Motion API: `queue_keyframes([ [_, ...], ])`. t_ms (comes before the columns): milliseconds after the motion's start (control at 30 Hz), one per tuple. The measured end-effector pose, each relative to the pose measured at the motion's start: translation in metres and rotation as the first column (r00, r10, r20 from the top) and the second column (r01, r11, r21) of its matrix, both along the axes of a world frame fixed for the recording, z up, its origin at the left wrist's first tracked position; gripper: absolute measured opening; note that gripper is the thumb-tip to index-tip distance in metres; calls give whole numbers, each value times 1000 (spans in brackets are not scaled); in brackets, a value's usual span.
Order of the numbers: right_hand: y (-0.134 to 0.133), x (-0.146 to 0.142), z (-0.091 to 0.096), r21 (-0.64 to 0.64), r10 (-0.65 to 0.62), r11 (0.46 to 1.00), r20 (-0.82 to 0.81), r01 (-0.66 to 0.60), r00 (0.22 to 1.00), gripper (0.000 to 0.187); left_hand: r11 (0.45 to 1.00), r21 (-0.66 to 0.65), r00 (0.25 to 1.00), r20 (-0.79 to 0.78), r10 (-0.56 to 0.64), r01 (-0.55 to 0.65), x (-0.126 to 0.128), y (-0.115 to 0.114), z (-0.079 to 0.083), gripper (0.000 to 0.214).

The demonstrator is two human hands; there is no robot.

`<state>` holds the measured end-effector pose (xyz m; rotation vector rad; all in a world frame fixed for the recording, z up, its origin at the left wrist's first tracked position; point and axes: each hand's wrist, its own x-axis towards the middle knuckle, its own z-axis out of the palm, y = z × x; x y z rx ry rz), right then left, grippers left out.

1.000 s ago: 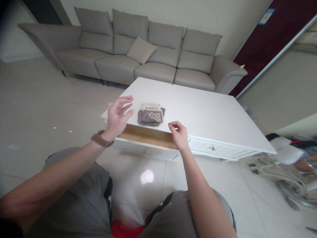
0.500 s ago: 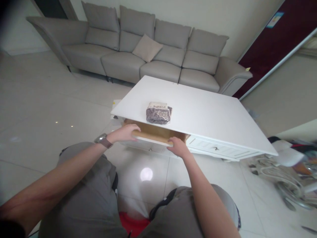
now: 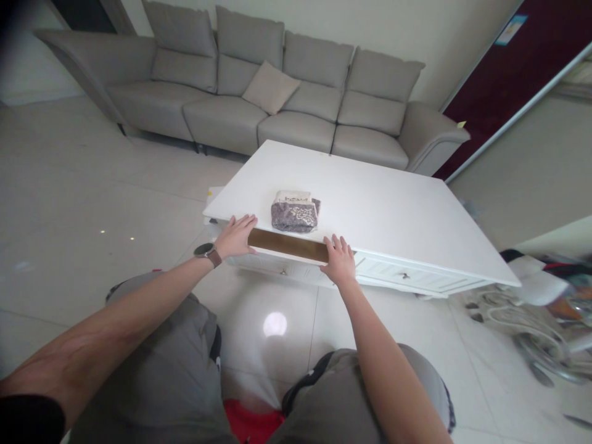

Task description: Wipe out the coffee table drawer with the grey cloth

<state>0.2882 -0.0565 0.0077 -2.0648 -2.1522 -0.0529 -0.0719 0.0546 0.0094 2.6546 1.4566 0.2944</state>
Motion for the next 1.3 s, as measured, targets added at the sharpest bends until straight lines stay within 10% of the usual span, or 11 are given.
queue_keyframes([
  [933, 48, -3, -32, 205, -205, 961, 70, 187, 976, 46, 963, 149, 974, -5, 228, -225, 35, 26, -13, 54],
  [1300, 23, -9, -19, 87, -107, 989, -102, 116, 989, 63, 984, 37, 976, 139, 169, -176, 23, -11, -23, 87],
])
